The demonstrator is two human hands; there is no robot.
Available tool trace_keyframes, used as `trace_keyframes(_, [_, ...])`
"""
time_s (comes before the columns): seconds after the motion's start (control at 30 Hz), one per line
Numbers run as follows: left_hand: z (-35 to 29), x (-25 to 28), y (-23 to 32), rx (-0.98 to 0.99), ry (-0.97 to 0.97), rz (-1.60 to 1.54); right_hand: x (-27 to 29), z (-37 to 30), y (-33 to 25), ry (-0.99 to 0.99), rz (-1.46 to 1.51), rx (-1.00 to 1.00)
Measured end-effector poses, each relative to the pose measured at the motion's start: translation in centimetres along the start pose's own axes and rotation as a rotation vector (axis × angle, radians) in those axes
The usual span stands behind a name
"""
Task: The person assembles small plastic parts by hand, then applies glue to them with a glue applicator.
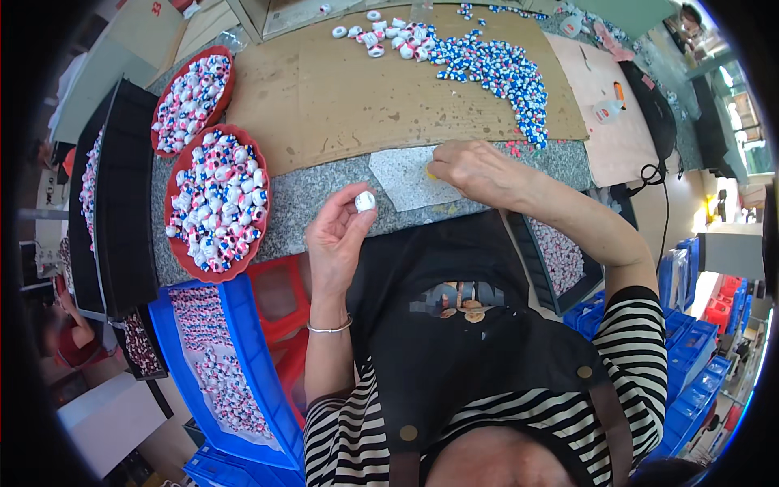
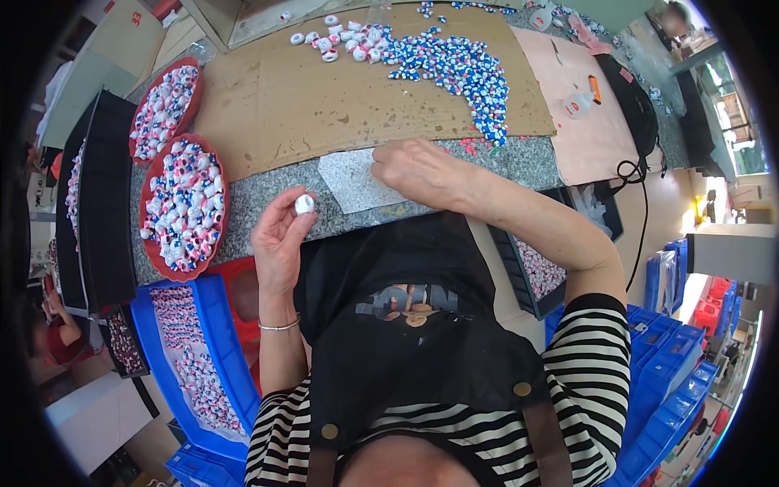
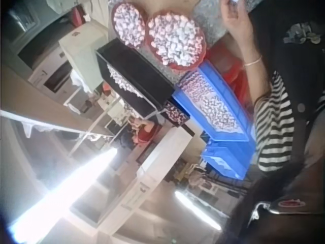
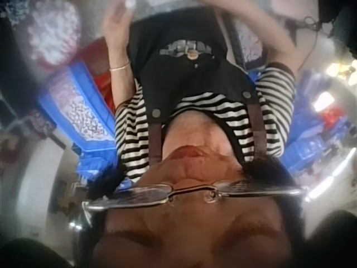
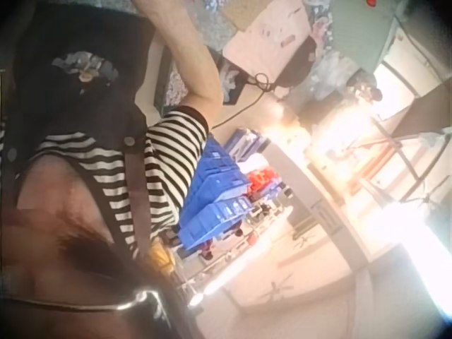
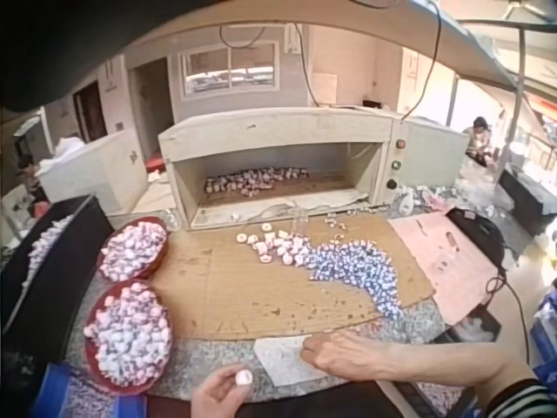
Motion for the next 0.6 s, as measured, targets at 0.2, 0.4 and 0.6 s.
trace_keyframes(0.2, [0.3, -1.8, -1.0, -0.006, 0.024, -0.011, -0.2, -0.2, 0.2, -0.011, 0.013, -0.011])
trace_keyframes(0.4, [1.7, -3.5, -2.5, -0.254, 0.032, 0.417, -0.3, -1.4, 0.2, 0.168, 0.089, -0.132])
trace_keyframes(0.6, [1.9, -6.4, -1.8, -0.377, -0.049, 0.484, -1.3, -3.0, 0.1, 0.209, 1.293, -0.741])
Point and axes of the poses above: each hand's wrist, its own z-axis towards the middle knuckle, its own x-axis out of the back of the hand, y = z × x, the point moved 3 cm from there along z, towards the middle knuckle, and after that the axes turned 1 degree about -x, right-handed, at the moved point
